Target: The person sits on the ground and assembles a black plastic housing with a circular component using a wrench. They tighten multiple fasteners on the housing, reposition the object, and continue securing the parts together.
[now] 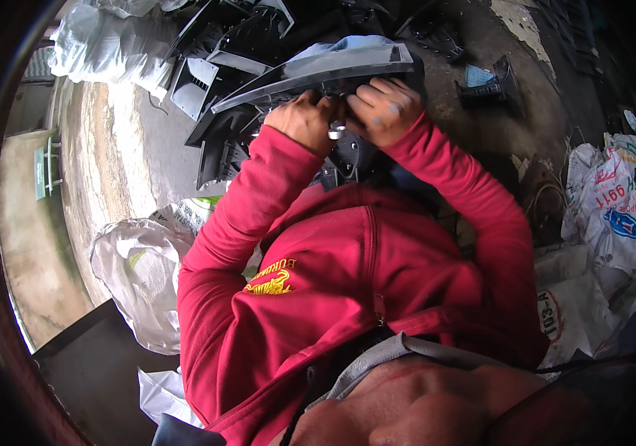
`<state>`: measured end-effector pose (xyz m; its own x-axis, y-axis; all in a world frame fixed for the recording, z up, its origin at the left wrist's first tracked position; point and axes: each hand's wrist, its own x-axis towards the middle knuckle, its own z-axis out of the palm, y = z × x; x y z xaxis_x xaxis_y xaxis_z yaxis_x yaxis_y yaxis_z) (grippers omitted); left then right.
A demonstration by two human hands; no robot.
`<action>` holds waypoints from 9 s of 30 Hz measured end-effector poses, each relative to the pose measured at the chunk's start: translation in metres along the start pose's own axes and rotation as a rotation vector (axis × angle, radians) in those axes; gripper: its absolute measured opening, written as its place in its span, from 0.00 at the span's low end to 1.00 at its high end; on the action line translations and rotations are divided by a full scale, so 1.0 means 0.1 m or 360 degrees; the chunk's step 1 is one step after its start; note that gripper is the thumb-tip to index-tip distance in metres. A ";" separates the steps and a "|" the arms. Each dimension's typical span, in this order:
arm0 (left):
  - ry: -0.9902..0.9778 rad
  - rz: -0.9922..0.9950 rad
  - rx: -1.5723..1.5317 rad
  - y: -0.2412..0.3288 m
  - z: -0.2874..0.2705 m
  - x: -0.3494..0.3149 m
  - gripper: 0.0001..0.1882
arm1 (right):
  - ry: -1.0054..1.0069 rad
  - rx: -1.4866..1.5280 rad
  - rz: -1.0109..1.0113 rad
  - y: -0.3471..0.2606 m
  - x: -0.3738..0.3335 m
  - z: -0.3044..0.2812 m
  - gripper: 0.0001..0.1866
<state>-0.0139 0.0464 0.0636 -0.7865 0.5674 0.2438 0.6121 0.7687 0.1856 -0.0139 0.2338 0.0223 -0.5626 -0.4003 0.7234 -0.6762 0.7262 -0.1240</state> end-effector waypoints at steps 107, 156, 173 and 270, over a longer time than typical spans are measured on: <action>-0.0154 -0.0829 -0.2162 -0.38 0.18 -0.40 0.24 | -0.0163 -0.0174 0.0004 -0.12 0.04 -0.15 0.18; 0.0890 0.0254 -0.1577 -1.42 0.51 0.47 0.30 | 0.1411 0.1906 0.2356 1.14 -0.95 -0.06 0.21; 0.0179 0.0220 -0.1054 0.23 0.42 -0.08 0.19 | 0.0562 0.3009 0.2247 -0.40 -0.11 -0.17 0.31; 0.0646 -0.0664 -0.2208 -0.36 0.53 -0.36 0.43 | -0.0437 0.1214 0.1024 -0.44 -0.20 -0.07 0.17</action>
<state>-0.0116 0.0140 -0.0028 -0.9856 0.0879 0.1445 0.1288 -0.1637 0.9781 0.0306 0.2133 0.0182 -0.9487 -0.2448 0.2000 -0.2770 0.3390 -0.8991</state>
